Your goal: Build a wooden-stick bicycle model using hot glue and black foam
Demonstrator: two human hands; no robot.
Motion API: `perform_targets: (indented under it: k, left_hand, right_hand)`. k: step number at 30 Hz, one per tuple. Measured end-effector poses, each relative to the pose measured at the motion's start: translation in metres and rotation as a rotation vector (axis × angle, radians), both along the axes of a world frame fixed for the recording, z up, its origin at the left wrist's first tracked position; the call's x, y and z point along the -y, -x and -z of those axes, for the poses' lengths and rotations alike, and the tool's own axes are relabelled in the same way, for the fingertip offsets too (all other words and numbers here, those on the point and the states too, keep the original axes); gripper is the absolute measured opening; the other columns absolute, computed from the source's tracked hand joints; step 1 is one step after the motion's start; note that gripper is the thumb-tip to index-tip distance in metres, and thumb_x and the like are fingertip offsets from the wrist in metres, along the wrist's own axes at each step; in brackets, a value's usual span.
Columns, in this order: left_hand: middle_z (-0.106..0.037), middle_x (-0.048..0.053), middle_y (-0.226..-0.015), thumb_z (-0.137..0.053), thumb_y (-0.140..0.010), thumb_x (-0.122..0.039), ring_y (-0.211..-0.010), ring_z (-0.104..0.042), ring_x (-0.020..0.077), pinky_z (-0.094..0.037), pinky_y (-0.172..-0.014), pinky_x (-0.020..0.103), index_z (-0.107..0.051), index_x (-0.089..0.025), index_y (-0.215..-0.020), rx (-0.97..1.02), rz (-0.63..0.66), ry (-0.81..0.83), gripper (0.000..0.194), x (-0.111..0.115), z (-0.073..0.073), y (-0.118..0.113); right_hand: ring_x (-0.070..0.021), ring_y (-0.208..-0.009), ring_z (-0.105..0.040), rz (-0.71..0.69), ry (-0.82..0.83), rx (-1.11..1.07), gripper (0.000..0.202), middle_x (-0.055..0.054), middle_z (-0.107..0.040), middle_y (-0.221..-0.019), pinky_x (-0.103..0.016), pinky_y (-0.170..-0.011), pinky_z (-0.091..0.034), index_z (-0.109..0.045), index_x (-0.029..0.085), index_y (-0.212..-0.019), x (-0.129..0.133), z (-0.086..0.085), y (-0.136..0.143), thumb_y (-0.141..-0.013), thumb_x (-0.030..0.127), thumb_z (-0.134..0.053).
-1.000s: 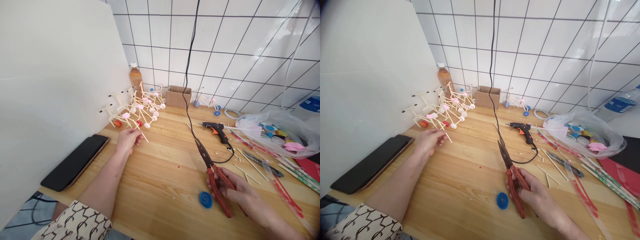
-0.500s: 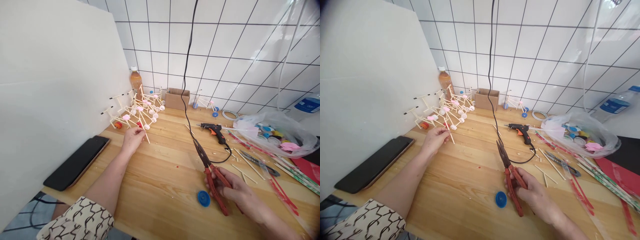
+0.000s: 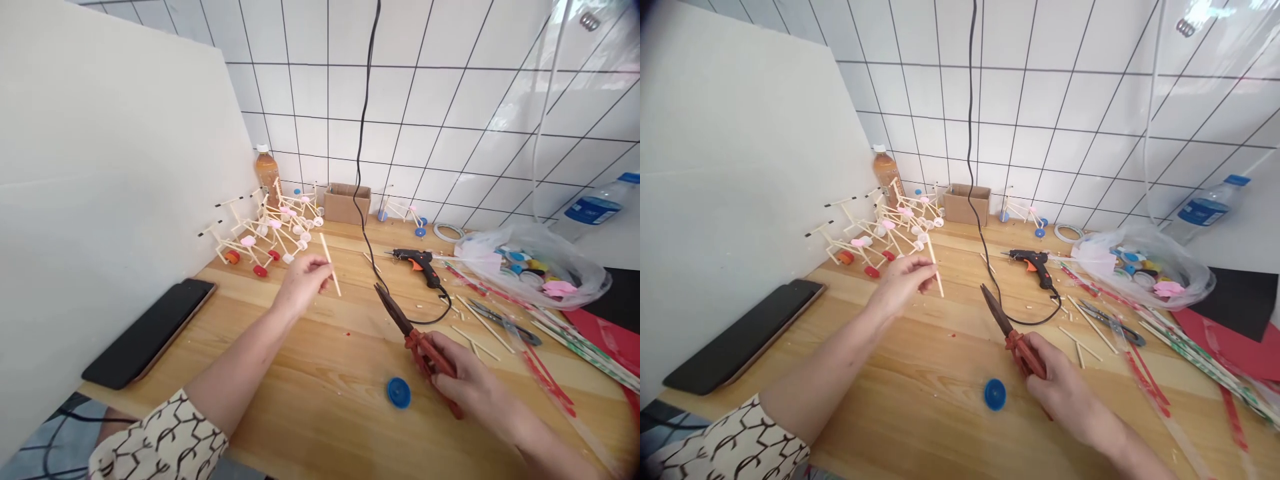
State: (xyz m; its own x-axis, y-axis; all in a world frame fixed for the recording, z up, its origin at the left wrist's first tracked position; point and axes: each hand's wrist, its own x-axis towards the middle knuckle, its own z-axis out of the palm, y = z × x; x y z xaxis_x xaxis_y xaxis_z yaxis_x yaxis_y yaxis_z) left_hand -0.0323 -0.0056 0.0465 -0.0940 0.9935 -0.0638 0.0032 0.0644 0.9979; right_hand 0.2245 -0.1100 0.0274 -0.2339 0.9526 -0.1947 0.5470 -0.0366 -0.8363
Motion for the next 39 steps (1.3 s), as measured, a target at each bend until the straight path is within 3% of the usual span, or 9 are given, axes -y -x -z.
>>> perform_targets:
  k: [3, 7, 10, 15, 19, 25, 29, 34, 39]
  left_hand:
    - [-0.057, -0.003, -0.053, -0.060, -0.065, -0.023, -0.041, -0.046, 0.0057, -0.035, -0.041, 0.017, -0.054, -0.015, -0.066, 0.073, 0.122, -0.008, 0.010, 0.011, -0.004, -0.029]
    - [-0.053, -0.004, -0.051, -0.059, -0.068, -0.025, -0.042, -0.042, 0.0050, -0.033, -0.043, 0.017, -0.054, -0.014, -0.065, 0.134, 0.215, -0.018, 0.012, 0.018, 0.007, -0.054]
    - [-0.050, -0.005, -0.051, -0.060, -0.069, -0.027, -0.044, -0.042, 0.0056, -0.033, -0.045, 0.018, -0.055, -0.014, -0.067, 0.135, 0.238, -0.017, 0.014, 0.021, 0.022, -0.060]
    - [-0.052, -0.004, -0.058, -0.060, -0.071, -0.030, -0.049, -0.043, 0.0063, -0.035, -0.048, 0.019, -0.055, -0.014, -0.072, 0.126, 0.325, -0.039, 0.016, 0.026, 0.036, -0.059]
    - [-0.052, -0.003, -0.060, -0.059, -0.073, -0.028, -0.053, -0.046, 0.0072, -0.038, -0.052, 0.019, -0.055, -0.014, -0.070, 0.151, 0.385, -0.048, 0.014, 0.036, 0.031, -0.061]
    - [-0.053, -0.002, -0.061, -0.057, -0.074, -0.028, -0.055, -0.048, 0.0078, -0.040, -0.054, 0.019, -0.053, -0.014, -0.069, 0.225, 0.417, -0.029, 0.015, 0.045, 0.026, -0.063]
    - [-0.054, -0.002, -0.063, -0.057, -0.074, -0.030, -0.056, -0.049, 0.0084, -0.041, -0.055, 0.020, -0.053, -0.014, -0.070, 0.236, 0.390, -0.006, 0.016, 0.040, 0.030, -0.062]
    - [-0.057, 0.000, -0.069, -0.054, -0.078, -0.038, -0.056, -0.050, 0.0092, -0.042, -0.054, 0.021, -0.054, -0.016, -0.084, 0.222, 0.343, 0.019, 0.023, 0.038, 0.035, -0.061]
    - [-0.055, 0.000, -0.069, -0.049, -0.082, -0.036, -0.063, -0.051, 0.0111, -0.042, -0.060, 0.021, -0.056, -0.017, -0.084, 0.039, 0.353, -0.106, 0.021, 0.040, 0.039, -0.060]
  right_hand:
    - [-0.0163, -0.068, -0.053, -0.044, -0.086, 0.290, 0.027, 0.001, -0.057, -0.074, -0.027, -0.061, -0.041, -0.052, 0.021, -0.089, 0.001, -0.001, -0.005, -0.065, 0.012, -0.043]
    - [-0.0165, -0.070, -0.054, -0.075, -0.209, 0.488, 0.009, -0.001, -0.058, -0.077, -0.027, -0.062, -0.041, -0.046, 0.022, -0.079, 0.004, 0.002, -0.003, -0.073, 0.015, -0.044]
    - [-0.0181, -0.076, -0.055, -0.088, -0.299, 0.525, 0.003, -0.005, -0.058, -0.084, -0.029, -0.067, -0.043, -0.045, 0.021, -0.082, 0.007, 0.003, 0.003, -0.079, 0.021, -0.045]
    - [-0.0217, -0.087, -0.056, -0.119, -0.391, 0.562, 0.016, -0.007, -0.059, -0.096, -0.034, -0.075, -0.045, -0.051, 0.021, -0.089, 0.006, -0.002, 0.008, -0.075, 0.027, -0.057]
    - [-0.0214, -0.090, -0.057, -0.036, -0.485, 0.482, 0.021, -0.007, -0.061, -0.098, -0.035, -0.078, -0.045, -0.053, 0.021, -0.096, -0.007, -0.010, 0.014, -0.078, 0.031, -0.055]
    - [-0.0128, -0.066, -0.056, -0.048, -0.299, 0.157, 0.010, 0.000, -0.062, -0.074, -0.025, -0.063, -0.045, -0.055, 0.020, -0.083, -0.035, -0.018, 0.042, -0.083, 0.026, -0.047]
    - [-0.0121, -0.062, -0.056, -0.061, -0.263, 0.081, 0.010, 0.000, -0.062, -0.069, -0.024, -0.059, -0.044, -0.056, 0.019, -0.078, -0.051, -0.019, 0.052, -0.081, 0.022, -0.047]
    - [-0.0132, -0.062, -0.054, -0.048, -0.404, 0.230, 0.011, 0.000, -0.060, -0.065, -0.025, -0.060, -0.043, -0.057, 0.019, -0.073, -0.103, -0.025, 0.028, -0.077, 0.025, -0.050]
    - [-0.0140, -0.062, -0.055, 0.338, -0.444, 0.377, 0.012, -0.003, -0.062, -0.068, -0.025, -0.059, -0.042, -0.059, 0.016, -0.072, -0.196, -0.022, -0.030, -0.072, 0.024, -0.050]
